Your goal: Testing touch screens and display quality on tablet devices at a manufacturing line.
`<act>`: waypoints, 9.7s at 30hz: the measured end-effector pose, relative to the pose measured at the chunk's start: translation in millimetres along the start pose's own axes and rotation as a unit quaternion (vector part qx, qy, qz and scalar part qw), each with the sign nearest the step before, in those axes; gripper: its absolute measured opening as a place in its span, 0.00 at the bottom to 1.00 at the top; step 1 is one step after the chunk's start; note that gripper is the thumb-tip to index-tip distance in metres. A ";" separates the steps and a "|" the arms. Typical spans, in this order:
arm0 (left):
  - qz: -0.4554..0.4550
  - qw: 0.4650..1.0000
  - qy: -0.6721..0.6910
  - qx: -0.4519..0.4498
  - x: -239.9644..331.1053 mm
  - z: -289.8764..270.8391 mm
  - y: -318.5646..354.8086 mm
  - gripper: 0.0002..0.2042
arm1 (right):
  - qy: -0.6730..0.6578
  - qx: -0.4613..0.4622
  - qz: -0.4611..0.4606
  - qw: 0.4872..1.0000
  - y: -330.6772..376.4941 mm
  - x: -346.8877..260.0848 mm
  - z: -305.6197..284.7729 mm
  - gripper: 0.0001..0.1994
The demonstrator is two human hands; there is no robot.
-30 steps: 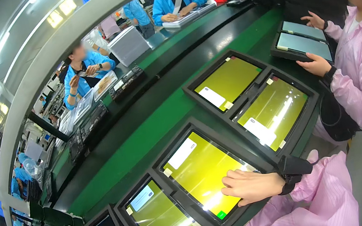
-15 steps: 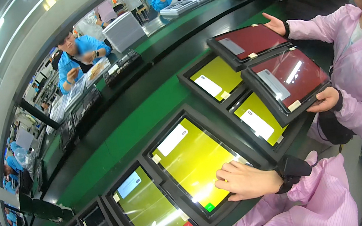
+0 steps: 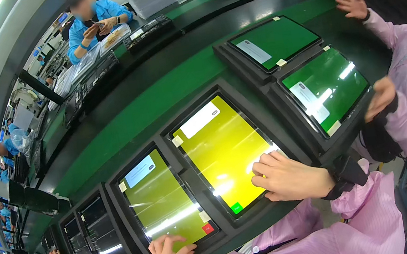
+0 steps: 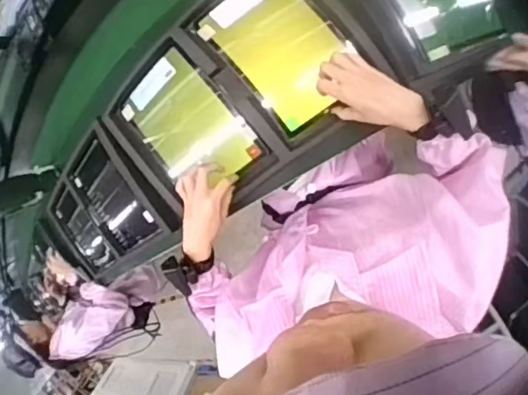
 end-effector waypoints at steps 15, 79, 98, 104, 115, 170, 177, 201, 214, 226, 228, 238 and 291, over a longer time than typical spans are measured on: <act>-0.096 0.977 -0.011 0.188 -75.5 -51.1 -110.6 0.25 | -0.089 0.176 0.128 0.972 -74.4 87.1 -29.8 0.18; -0.100 0.991 0.056 0.064 -10.5 -6.7 17.5 0.21 | -0.102 0.077 0.030 0.991 6.5 3.3 -5.3 0.17; 0.006 0.998 -0.008 -0.066 1.8 1.5 -15.8 0.11 | 0.020 -0.003 0.049 0.999 -7.7 -5.5 1.9 0.18; 0.017 0.994 -0.061 -0.088 6.7 1.8 -15.7 0.09 | 0.068 -0.001 -0.020 0.997 -2.9 -5.4 5.7 0.07; 0.016 0.988 -0.103 -0.118 12.5 0.6 -18.5 0.11 | 0.011 0.347 0.199 0.916 24.1 65.9 -41.8 0.08; -0.277 0.729 0.380 0.497 -73.8 39.1 59.5 0.11 | -0.270 0.317 0.009 0.909 -94.9 -50.1 -3.9 0.06; -0.264 0.705 0.397 0.525 -73.1 48.2 65.8 0.10 | -0.256 0.167 -0.207 0.929 -100.8 -84.8 9.3 0.06; -0.306 0.776 0.218 0.507 -58.9 6.6 47.2 0.07 | -0.229 0.447 0.013 0.865 18.0 12.2 26.1 0.05; -0.319 0.770 0.179 0.524 -51.5 9.7 52.3 0.07 | -0.245 0.442 0.020 0.862 17.7 15.3 42.3 0.05; -0.349 0.778 0.188 0.488 -66.0 11.3 46.9 0.06 | -0.221 0.452 0.043 0.863 19.5 14.0 26.2 0.04; -0.346 0.782 0.202 0.477 -70.4 12.0 46.3 0.06 | -0.236 0.424 0.063 0.872 18.3 15.2 28.4 0.05; -0.360 0.789 0.210 0.452 -66.1 6.1 42.7 0.05 | -0.213 0.430 0.095 0.872 16.2 12.1 23.6 0.05; -0.153 0.894 0.156 0.391 -43.3 18.9 59.6 0.21 | -0.164 0.126 -0.009 0.978 -9.3 -8.8 10.4 0.17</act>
Point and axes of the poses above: each hand's wrist, its own y-axis away from the middle knuckle, its own z-axis out of the palm, x = y × z, the point moved 6 cm from there along -y, towards the middle knuckle, and after that the axes turned 15 degrees about -x, right-handed, at the moved point
